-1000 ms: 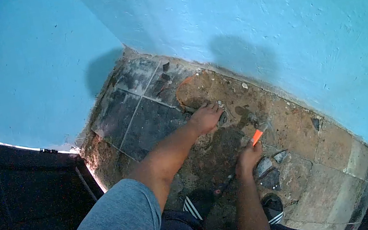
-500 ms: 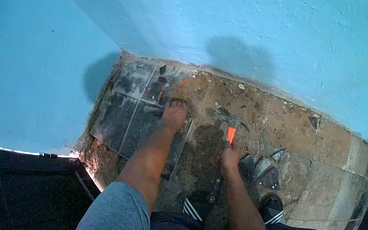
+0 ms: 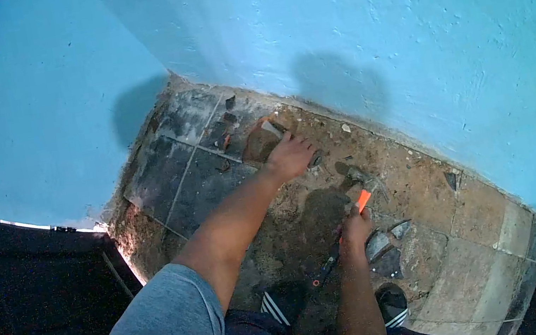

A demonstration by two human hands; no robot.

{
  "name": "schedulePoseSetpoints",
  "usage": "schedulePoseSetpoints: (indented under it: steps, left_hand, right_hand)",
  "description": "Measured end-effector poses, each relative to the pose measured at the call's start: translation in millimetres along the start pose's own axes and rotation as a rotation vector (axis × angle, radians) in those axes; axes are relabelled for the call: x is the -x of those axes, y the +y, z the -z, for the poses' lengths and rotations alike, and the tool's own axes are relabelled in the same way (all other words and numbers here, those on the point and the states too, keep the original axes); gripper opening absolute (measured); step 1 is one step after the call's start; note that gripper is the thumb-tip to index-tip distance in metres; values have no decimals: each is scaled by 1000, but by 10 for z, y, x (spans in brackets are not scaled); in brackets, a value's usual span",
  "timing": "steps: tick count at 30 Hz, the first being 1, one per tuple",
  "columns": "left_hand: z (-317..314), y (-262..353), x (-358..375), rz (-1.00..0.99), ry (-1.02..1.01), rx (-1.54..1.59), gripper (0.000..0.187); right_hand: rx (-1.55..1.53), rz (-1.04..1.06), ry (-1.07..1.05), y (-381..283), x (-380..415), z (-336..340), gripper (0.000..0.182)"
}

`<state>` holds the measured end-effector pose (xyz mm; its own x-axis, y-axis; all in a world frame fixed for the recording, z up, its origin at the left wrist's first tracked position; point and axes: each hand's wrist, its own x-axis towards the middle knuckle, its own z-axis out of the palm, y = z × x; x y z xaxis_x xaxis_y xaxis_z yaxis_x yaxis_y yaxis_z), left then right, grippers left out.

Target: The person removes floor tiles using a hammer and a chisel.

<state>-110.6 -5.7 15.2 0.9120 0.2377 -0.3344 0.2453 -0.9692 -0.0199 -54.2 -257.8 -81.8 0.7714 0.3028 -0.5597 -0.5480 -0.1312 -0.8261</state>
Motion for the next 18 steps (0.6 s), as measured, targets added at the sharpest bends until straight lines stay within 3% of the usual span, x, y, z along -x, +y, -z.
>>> schedulePoseSetpoints:
  steps: [6, 9, 12, 15, 18]
  left_hand:
    - [-367, -124, -390, 25, 228, 201, 61]
    - [-136, -150, -351, 135, 219, 394, 49]
    - [-362, -247, -482, 195, 386, 283, 50]
    - [-178, -202, -428, 226, 314, 473, 50]
    - [-197, -165, -509, 63, 515, 524, 54]
  right_hand:
    - [-46, -37, 11, -179, 57, 102, 21]
    - [9, -48, 23, -148, 25, 185, 21]
    - [14, -61, 19, -280, 93, 123, 21]
    - [55, -43, 31, -226, 45, 137, 21]
    - [31, -30, 17, -134, 7, 122, 21]
